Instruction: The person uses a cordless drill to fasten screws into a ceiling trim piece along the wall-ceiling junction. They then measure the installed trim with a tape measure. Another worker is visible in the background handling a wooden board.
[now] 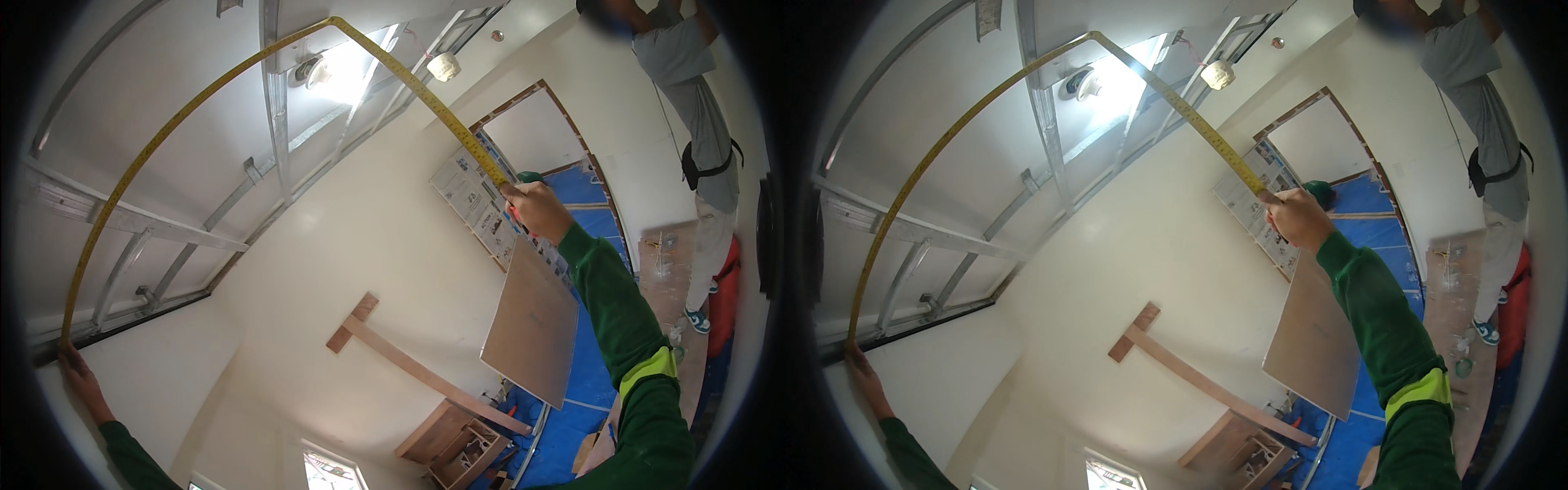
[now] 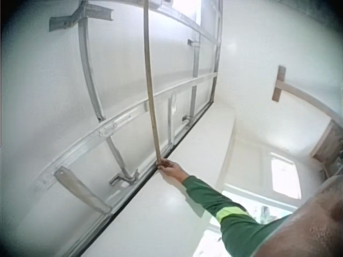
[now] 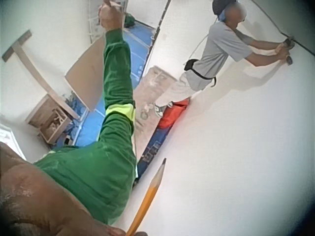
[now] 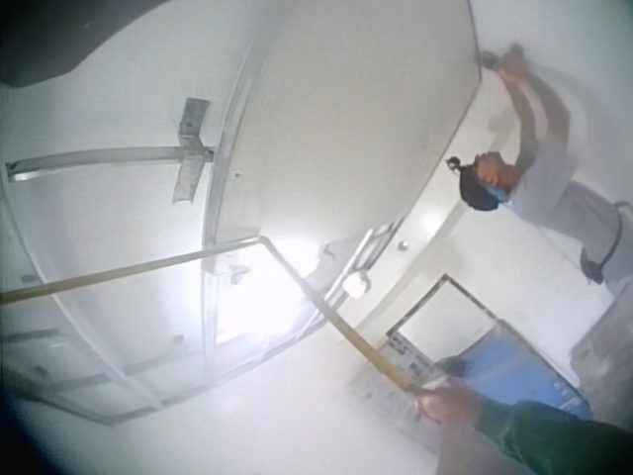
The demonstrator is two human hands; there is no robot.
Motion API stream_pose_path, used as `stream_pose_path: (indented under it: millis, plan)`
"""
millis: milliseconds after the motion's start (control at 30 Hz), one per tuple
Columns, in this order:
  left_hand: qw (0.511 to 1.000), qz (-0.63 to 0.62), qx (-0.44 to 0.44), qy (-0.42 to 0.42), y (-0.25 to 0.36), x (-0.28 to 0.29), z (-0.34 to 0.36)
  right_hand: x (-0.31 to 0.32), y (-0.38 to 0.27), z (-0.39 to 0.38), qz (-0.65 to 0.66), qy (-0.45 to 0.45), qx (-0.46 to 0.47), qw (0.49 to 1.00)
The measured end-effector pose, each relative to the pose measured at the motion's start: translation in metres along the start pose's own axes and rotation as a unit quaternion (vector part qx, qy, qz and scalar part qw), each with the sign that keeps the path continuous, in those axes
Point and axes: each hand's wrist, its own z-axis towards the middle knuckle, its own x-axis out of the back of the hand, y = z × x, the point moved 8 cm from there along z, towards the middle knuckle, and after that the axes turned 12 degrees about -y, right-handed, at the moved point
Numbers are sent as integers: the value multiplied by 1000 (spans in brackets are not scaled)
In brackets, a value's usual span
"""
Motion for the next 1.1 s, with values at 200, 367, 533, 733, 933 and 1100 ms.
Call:
stream_pose_path:
  millis: [200,367,533,733,933,1100]
  plan:
    - [580,-790,194,47,-63,-54,-2,3,22,20,-31,24,22,999]
    - [494,-833,246,48,-66,-59,0,-7,38,35,38,-4,65,997]
    - [533,-785,309,60,-65,-48,-10,-13,39,40,8,-13,56,998]
    - [531,-801,275,21,-54,-42,-5,-20,38,41,14,-31,24,999]
    - [606,-760,234,-21,-52,-36,-2,-32,37,43,29,-40,24,998]
    - [537,-808,243,11,-62,-47,-6,-34,35,39,29,-36,39,998]
